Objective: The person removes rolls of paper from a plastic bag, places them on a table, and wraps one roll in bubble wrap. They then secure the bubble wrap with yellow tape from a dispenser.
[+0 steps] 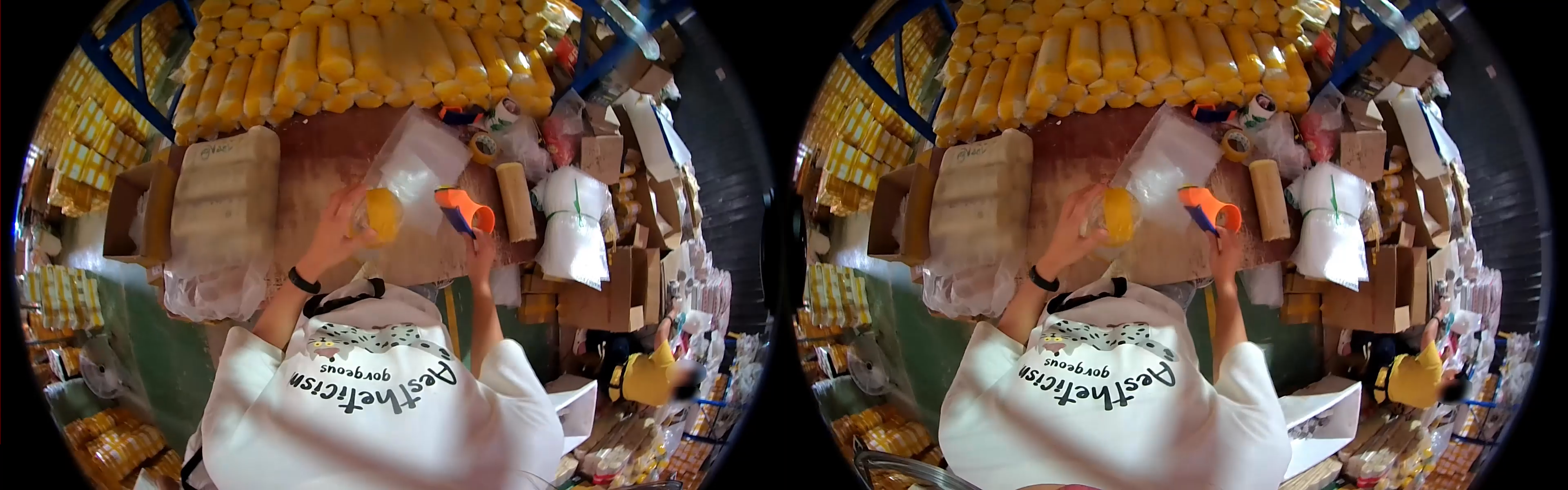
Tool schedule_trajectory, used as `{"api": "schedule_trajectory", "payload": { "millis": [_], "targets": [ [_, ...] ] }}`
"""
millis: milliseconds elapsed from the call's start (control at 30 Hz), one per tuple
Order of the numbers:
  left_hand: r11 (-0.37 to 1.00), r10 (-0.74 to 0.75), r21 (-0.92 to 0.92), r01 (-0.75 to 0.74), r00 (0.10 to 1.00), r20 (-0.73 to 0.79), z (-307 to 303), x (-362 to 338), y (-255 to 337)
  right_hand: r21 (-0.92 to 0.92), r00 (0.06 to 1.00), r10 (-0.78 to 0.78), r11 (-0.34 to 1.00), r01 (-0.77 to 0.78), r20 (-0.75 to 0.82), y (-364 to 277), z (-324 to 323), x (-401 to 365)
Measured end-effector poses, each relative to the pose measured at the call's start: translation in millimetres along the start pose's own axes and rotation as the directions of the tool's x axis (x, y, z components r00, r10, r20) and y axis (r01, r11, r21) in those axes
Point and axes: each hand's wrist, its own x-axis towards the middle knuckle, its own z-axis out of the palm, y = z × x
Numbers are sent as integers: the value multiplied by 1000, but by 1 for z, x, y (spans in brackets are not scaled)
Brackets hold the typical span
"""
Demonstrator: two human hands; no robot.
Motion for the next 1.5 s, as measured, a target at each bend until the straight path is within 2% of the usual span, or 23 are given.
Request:
{"api": "schedule_trajectory", "payload": {
  "millis": [33,100,167,300,400,500,600,667,733,767,800,833,900,933,967,1000,1033,1133,1267,1300,1367,1433,1500],
  "targets": [
    [999,-20,-51,18,999,-34,-3,2,3,86,989,-107,989,116,-104,-23,-6,4],
    [987,-65,-151,52,994,-84,-21,11,20,125,971,-197,969,214,-136,-60,-16,4],
    [982,64,-173,-79,994,-92,-38,27,43,132,935,-321,931,340,-151,-92,-30,9],
    [899,367,-287,-330,926,84,-57,56,66,227,910,-375,884,409,-178,-120,-39,9],
    [899,295,-347,-266,955,34,-50,68,76,262,931,-318,897,357,-180,-135,-53,10],
    [920,389,-51,-388,889,242,-42,86,55,284,946,-287,904,319,-149,-143,-65,11],
    [846,361,358,-395,919,159,-41,112,24,232,934,-323,907,351,-151,-136,-74,13],
    [924,-33,373,87,988,-149,-36,141,-17,147,918,-333,918,367,-213,-125,-76,12],
    [901,-54,379,210,922,-383,-37,168,-48,217,971,-145,958,186,-191,-120,-78,8],
    [940,-165,230,253,925,-343,-27,168,-56,252,983,-48,963,93,-178,-118,-79,6],
    [948,-273,81,309,915,-298,-18,168,-64,334,985,57,942,1,-166,-112,-76,6],
    [898,-407,-197,393,913,-35,5,154,-75,415,976,161,906,-87,-146,-103,-71,5],
    [529,-369,-553,644,761,533,61,114,-90,528,938,312,828,-189,-153,-88,-56,5],
    [708,-211,-428,562,746,631,94,84,-85,598,911,375,775,-205,-173,-83,-51,2],
    [969,-94,-188,164,939,332,191,28,-182,666,883,428,718,-203,-192,-78,-48,3],
    [973,-223,141,181,890,398,176,17,-138,729,852,480,657,-191,-209,-72,-46,5],
    [877,-363,455,157,836,412,150,20,-82,725,846,480,665,-178,-233,-64,-48,0],
    [681,-292,732,-15,911,290,156,29,-58,695,851,480,686,-213,-212,-55,-63,-19],
    [644,-278,748,-158,863,422,132,55,-58,754,779,581,615,-231,-236,-56,-65,-36],
    [608,-205,771,-189,901,382,141,46,-75,764,785,576,605,-224,-226,-58,-65,-38],
    [698,-493,711,88,779,388,145,50,-81,792,793,573,574,-206,-208,-67,-63,-42],
    [726,-566,644,241,741,361,145,47,-88,804,789,588,550,-227,-180,-64,-56,-50],
    [784,-461,565,258,851,252,146,40,-96,805,783,603,535,-256,-152,-60,-52,-59]
  ]
}}
